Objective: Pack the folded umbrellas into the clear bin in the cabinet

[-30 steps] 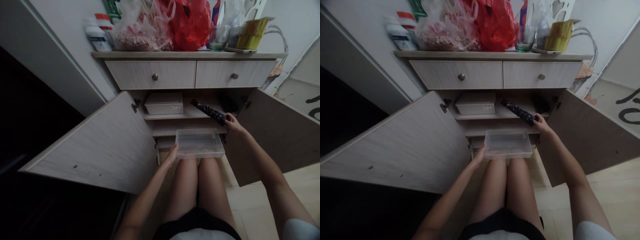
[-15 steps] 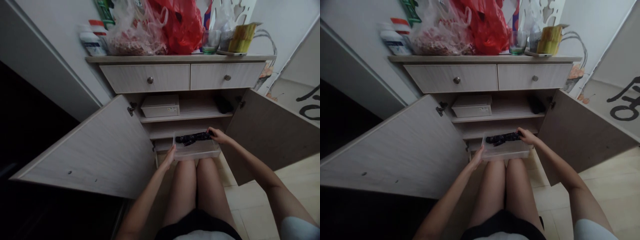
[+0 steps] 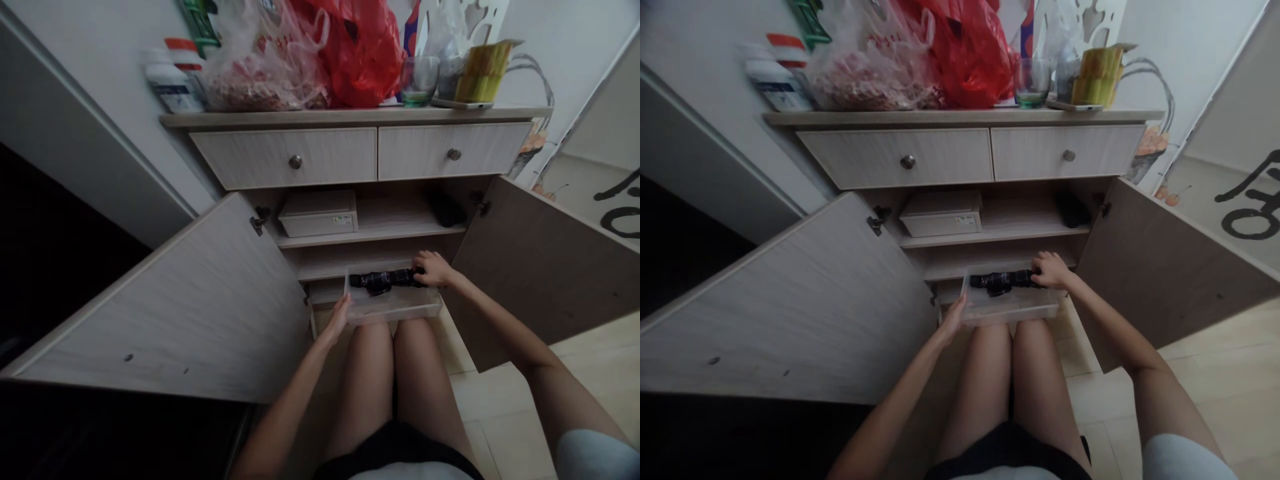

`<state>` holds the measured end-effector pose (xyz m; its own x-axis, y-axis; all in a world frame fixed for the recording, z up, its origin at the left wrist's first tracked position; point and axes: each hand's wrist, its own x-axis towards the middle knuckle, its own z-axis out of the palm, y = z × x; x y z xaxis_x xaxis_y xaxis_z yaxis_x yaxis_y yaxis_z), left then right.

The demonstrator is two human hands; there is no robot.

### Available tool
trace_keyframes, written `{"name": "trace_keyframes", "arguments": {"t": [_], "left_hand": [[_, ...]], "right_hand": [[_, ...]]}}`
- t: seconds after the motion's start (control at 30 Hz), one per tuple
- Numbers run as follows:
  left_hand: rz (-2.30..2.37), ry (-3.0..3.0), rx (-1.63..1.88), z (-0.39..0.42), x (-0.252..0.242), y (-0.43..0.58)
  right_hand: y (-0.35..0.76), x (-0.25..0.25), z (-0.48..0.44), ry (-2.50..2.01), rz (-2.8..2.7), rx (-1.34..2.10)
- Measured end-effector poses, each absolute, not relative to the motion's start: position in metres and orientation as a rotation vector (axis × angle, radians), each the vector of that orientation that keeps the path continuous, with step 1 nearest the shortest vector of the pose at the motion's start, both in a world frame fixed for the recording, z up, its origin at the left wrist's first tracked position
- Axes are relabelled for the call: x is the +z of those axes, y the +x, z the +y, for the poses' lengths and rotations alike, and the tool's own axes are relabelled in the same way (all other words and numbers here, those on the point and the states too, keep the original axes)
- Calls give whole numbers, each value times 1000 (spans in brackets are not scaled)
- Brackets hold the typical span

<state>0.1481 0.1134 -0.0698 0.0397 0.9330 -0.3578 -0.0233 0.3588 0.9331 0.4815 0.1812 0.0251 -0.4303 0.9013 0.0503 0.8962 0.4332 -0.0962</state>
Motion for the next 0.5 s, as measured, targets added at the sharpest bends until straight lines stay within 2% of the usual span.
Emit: {"name": "trace_keyframes", "arguments": {"t": [0.23, 0.5], "left_hand": [[1298, 865, 952, 111, -66, 152], [1350, 855, 955, 111, -70, 153]], "right_hand": [[533, 49, 253, -2134, -1772, -95], [553, 48, 315, -2360, -1673, 135]]}}
